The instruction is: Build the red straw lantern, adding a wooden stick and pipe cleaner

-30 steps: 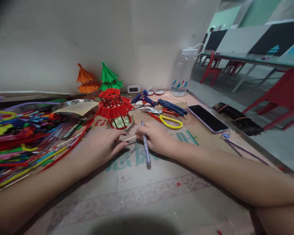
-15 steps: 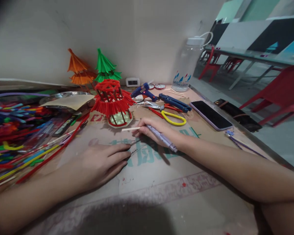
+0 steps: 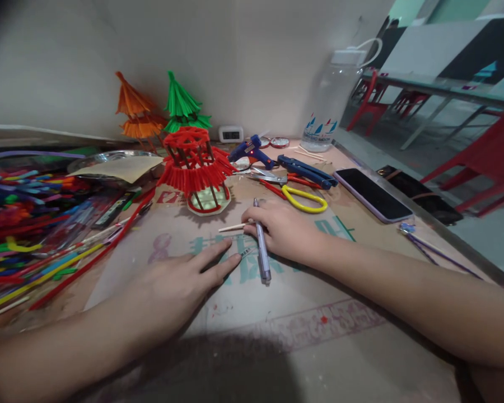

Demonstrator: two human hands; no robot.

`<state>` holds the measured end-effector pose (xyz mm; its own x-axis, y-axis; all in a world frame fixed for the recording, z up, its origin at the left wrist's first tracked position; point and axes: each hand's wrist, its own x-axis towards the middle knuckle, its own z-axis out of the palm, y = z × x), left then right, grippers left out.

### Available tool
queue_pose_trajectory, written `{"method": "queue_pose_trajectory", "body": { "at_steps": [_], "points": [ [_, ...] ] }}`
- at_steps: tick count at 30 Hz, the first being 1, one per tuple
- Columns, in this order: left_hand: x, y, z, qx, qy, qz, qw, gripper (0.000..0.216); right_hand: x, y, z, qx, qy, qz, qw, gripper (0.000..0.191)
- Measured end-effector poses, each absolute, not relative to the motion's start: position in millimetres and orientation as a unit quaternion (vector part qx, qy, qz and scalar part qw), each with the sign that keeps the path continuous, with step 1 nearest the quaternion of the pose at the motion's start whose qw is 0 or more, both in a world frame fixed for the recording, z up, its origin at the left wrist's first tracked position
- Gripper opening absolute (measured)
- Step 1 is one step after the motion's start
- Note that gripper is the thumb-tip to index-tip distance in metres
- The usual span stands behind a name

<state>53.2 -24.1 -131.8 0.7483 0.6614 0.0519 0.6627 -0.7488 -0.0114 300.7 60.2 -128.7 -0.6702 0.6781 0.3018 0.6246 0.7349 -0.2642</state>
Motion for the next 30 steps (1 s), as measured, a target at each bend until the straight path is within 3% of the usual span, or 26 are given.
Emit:
{"method": "queue_pose_trajectory", "body": {
  "at_steps": [15,30],
  "points": [
    [58.8,-24.5,-125.8,-0.932,-0.350,0.017,0.097,0.047,297.3,63.9,-122.9,-0.291,-0.934,0.052,0.203,0.026],
    [66.6,-22.2,-103.0,-0.911,-0.378,0.163,0.037,0.068,279.3,73.2,-129.5,-0.286,-0.939,0.052,0.184,0.025]
  ]
}}
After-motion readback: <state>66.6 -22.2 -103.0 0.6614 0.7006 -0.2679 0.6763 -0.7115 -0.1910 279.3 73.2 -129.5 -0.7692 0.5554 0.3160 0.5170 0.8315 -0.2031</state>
